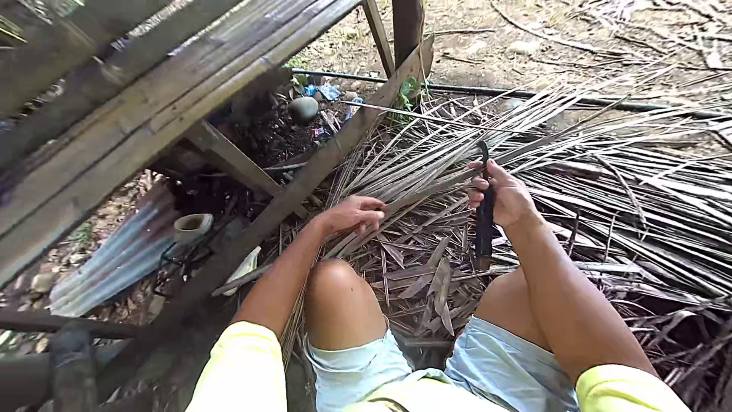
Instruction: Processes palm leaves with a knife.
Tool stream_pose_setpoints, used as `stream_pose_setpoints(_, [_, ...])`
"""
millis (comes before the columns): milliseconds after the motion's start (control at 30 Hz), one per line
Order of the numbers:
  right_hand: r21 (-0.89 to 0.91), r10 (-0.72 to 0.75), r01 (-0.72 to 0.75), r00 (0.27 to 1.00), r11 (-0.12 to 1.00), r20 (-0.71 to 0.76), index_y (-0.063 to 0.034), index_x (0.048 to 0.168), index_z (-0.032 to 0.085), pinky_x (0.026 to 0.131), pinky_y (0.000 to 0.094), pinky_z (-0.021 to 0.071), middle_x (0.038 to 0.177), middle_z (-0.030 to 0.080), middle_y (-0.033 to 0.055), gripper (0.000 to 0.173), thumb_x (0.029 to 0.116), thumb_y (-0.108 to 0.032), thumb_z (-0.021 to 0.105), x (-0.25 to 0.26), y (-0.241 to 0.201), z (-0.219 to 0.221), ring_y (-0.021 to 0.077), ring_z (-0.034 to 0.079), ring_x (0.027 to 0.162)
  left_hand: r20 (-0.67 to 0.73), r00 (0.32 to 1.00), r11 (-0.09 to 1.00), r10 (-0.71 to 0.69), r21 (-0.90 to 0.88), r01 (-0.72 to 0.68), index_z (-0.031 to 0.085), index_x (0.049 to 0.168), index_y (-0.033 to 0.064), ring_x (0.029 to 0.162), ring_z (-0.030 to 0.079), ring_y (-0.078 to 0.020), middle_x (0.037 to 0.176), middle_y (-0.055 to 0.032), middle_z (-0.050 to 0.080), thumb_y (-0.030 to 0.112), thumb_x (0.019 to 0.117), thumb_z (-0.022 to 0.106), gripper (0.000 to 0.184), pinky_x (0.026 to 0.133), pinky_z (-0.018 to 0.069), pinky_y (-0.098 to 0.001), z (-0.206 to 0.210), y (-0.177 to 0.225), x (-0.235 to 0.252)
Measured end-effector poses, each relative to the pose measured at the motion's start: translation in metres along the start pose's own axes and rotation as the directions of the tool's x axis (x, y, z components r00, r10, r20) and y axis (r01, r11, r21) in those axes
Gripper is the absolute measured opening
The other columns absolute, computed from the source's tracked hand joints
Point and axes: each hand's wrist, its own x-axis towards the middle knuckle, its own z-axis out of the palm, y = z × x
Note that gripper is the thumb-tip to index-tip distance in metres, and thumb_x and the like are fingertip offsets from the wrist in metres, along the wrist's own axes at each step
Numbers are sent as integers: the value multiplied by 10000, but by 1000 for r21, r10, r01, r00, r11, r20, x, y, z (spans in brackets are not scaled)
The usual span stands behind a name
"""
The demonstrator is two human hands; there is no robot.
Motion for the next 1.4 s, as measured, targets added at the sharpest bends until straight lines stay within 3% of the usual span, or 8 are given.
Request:
stream_pose_setpoints(67, [33,-34,31,996,999,85,-167,1168,613,458,188,468,633,518,-80,492,1130,-419,192,-4,1,0,33,498,479,12,999,999,33,0,-33,572,1429,39,562,565,-101,874,-88,707,273,1111,473,407,526,492,-252,9,30,10])
stream_pose_setpoints(133, [33,-41,37,993,999,112,-140,1176,618,454,186,464,622,516,-75,504,1131,-401,189,-8,1,4,35,495,474,12,998,998,61,13,-61,641,1267,7,500,494,-65,738,-48,639,272,1122,452,356,466,414,-208,23,52,24])
stream_pose_setpoints(233, [-63,-41,37,997,997,-63,-113,1128,633,449,212,474,619,511,-58,411,1127,-379,319,-10,1,9,57,500,467,-30,995,988,94,128,-90,652,1067,-14,523,419,-51,656,-6,513,211,1110,484,284,506,351,-212,41,63,47])
stream_pose_setpoints(267, [-129,-69,55,992,990,-107,-123,1094,610,453,225,485,624,525,-48,346,1122,-366,365,-9,2,7,68,511,471,-71,993,979,97,186,-82,643,1059,-20,561,446,-78,682,-24,516,210,1111,483,285,558,398,-243,44,63,53])
stream_pose_setpoints(400, [-393,-131,122,991,911,5,-70,1395,534,439,239,476,650,503,-31,368,1125,-272,388,-20,8,6,79,497,468,-236,969,949,77,316,2,651,1098,-64,764,617,-210,838,-132,660,150,1112,458,288,798,518,-412,49,55,71])
stream_pose_setpoints(533, [-544,7,98,982,833,188,-77,1497,484,445,248,445,678,514,-2,415,1118,-233,417,-28,26,19,89,471,479,-337,936,938,102,346,22,663,1087,-50,762,646,-255,837,-157,664,178,1102,485,290,793,542,-454,46,38,83])
stream_pose_setpoints(700, [-547,62,106,958,831,280,-97,1608,308,440,251,438,668,510,14,536,1105,-210,456,-25,45,32,97,459,464,-360,926,934,115,358,23,672,1116,-53,916,648,-326,967,-212,670,172,1114,457,312,891,500,-520,50,45,78])
stream_pose_setpoints(1400, [-492,15,115,967,863,253,-136,1599,320,422,246,446,673,511,15,519,1103,-200,458,-16,53,30,94,469,451,-358,921,902,154,431,17,660,1020,-58,997,668,-372,984,-228,676,107,1076,454,270,906,504,-570,71,47,79])
